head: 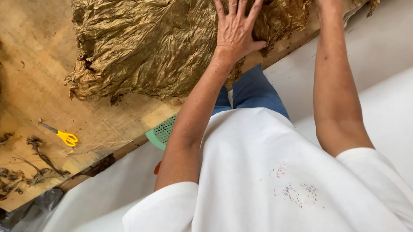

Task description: Flattening and smoothing large dried leaves on a wooden table using stones as weights and a small scraping tool

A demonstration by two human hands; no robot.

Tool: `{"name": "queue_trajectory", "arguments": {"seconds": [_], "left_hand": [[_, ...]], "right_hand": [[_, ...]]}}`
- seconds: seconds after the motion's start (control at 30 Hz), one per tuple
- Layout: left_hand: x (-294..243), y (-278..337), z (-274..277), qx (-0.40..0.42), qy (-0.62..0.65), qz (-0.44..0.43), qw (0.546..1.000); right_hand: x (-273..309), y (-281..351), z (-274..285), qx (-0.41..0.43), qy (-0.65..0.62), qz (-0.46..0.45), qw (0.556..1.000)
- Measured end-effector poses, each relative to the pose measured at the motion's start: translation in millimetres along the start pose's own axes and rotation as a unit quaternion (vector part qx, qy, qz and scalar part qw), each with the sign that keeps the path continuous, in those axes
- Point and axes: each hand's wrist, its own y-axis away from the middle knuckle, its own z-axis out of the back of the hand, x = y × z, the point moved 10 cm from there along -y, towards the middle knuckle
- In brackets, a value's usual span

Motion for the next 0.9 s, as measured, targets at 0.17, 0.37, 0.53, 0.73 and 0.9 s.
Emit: {"name": "queue_trajectory", "arguments": {"seconds": [0.17,0.37,0.53,0.73,0.9], "left_hand": [[2,-5,-7,0.002,0.019,0.005,1.000],[-3,-1,-5,0.005,0.020,-0.004,1.000],[-19,9,-25,0.042,0.051,-0.033,0.997],[-50,23,-46,-0.044,0.091,-0.093,0.990],[-64,32,-74,-0.167,0.085,-0.101,0.977]], "right_hand": [[-25,-28,15,-0.065,0.078,0.105,0.989],[-10,-32,28,-0.070,0.122,0.114,0.984],[22,-21,18,-0.017,0.216,0.194,0.957],[80,23,5,0.002,0.288,0.307,0.907],[145,150,-38,0.201,0.183,0.492,0.827]]}}
